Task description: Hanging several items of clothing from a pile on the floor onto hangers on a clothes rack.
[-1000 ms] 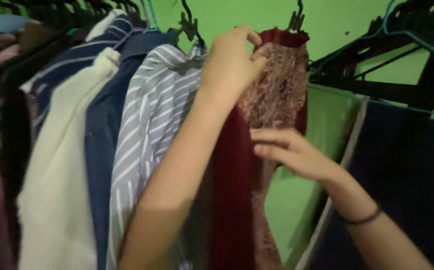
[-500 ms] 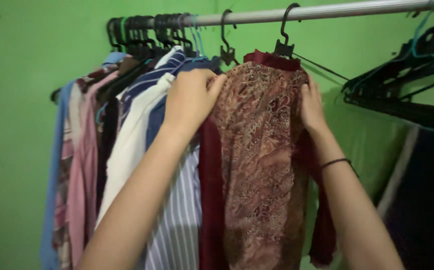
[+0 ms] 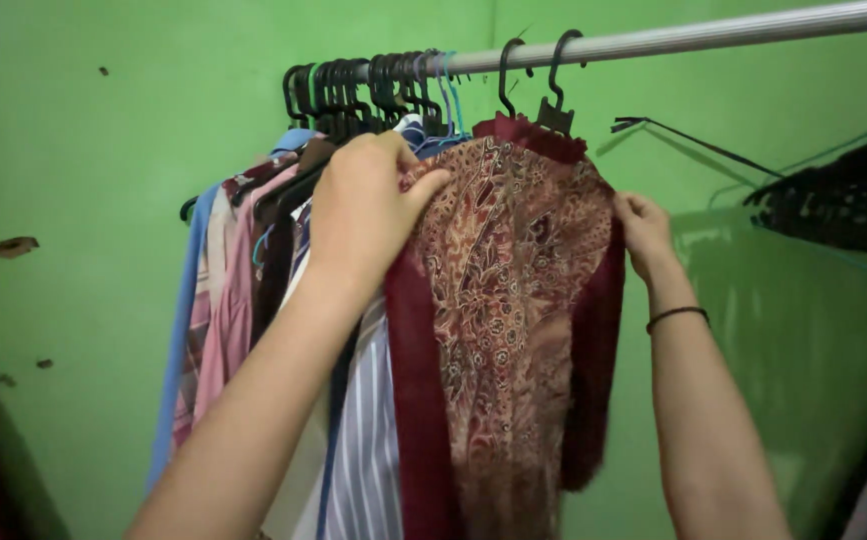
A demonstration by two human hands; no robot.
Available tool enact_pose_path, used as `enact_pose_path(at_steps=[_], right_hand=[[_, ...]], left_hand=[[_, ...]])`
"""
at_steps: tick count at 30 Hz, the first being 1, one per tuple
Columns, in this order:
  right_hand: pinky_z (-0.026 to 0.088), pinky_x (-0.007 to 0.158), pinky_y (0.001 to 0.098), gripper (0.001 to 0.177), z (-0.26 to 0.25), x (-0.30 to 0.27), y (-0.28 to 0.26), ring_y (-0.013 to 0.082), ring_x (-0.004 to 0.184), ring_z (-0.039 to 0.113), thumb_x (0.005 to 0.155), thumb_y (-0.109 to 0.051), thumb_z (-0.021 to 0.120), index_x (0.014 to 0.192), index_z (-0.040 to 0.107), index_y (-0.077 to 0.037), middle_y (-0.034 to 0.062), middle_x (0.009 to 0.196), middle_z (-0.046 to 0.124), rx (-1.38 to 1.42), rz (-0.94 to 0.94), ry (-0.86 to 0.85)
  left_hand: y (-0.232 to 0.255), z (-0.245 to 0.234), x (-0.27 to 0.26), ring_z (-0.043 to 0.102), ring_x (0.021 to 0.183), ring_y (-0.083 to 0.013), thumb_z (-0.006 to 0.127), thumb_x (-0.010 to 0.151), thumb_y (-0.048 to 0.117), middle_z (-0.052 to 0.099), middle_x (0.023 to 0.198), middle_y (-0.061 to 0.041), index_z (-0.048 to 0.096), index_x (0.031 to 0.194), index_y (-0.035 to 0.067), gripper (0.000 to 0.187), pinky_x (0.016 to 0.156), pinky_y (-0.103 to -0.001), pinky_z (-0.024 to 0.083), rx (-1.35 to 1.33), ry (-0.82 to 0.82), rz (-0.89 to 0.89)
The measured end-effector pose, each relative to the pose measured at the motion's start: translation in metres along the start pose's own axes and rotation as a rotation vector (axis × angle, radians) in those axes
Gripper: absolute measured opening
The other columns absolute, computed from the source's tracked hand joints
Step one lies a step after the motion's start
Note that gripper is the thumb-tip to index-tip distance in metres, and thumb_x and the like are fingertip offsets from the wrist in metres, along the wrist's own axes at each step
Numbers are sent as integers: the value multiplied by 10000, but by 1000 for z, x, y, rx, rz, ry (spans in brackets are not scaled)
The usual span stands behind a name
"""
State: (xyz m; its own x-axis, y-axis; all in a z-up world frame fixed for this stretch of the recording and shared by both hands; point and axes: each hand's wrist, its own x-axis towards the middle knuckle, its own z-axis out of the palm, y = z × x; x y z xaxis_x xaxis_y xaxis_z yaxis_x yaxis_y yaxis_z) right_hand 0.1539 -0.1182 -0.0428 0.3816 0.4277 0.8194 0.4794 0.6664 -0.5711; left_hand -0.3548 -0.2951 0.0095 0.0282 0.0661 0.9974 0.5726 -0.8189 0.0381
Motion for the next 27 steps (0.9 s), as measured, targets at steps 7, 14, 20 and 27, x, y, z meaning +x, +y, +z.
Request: enact_pose_path(at_steps=[7, 14, 20, 27], right_hand=[[511, 833, 341, 279, 53, 3, 16, 171, 928, 619, 1053, -249, 610, 1160, 685, -2, 20, 1013, 695, 262, 196, -201], [287, 1181, 446, 569, 120, -33, -37, 352, 1429, 412, 1089, -439, 415, 1488, 446, -34, 193, 1537, 466, -162, -227, 262], [212, 1284, 389, 700, 144, -13, -54, 311, 1562, 303, 1117, -540, 217, 1597, 350, -48, 195, 1675, 341, -208, -52, -154], [203, 1256, 439, 713, 155, -36, -56, 342, 1561, 233, 1058, -530, 357, 1649, 171, -176, 165, 1679, 216, -403, -181, -399]], left_hand=[[27, 7, -16, 693, 717, -367, 783, 940, 270, 690, 795, -163, 578, 1049, 29, 335, 620, -464, 545, -26, -24, 53], [39, 25, -41, 674, 553, -367, 618, 953, 155, 677, 656, -160, 522, 1118, 54, 217, 466, -472, 527, 179, -192, 122], [24, 41, -61, 686, 568, -351, 603, 916, 85, 668, 642, -147, 518, 1058, 48, 170, 488, -456, 543, 261, -262, 105], [8, 27, -52, 679, 631, -397, 651, 849, 127, 685, 678, -220, 594, 1183, 51, 347, 594, -517, 545, 334, -165, -86]])
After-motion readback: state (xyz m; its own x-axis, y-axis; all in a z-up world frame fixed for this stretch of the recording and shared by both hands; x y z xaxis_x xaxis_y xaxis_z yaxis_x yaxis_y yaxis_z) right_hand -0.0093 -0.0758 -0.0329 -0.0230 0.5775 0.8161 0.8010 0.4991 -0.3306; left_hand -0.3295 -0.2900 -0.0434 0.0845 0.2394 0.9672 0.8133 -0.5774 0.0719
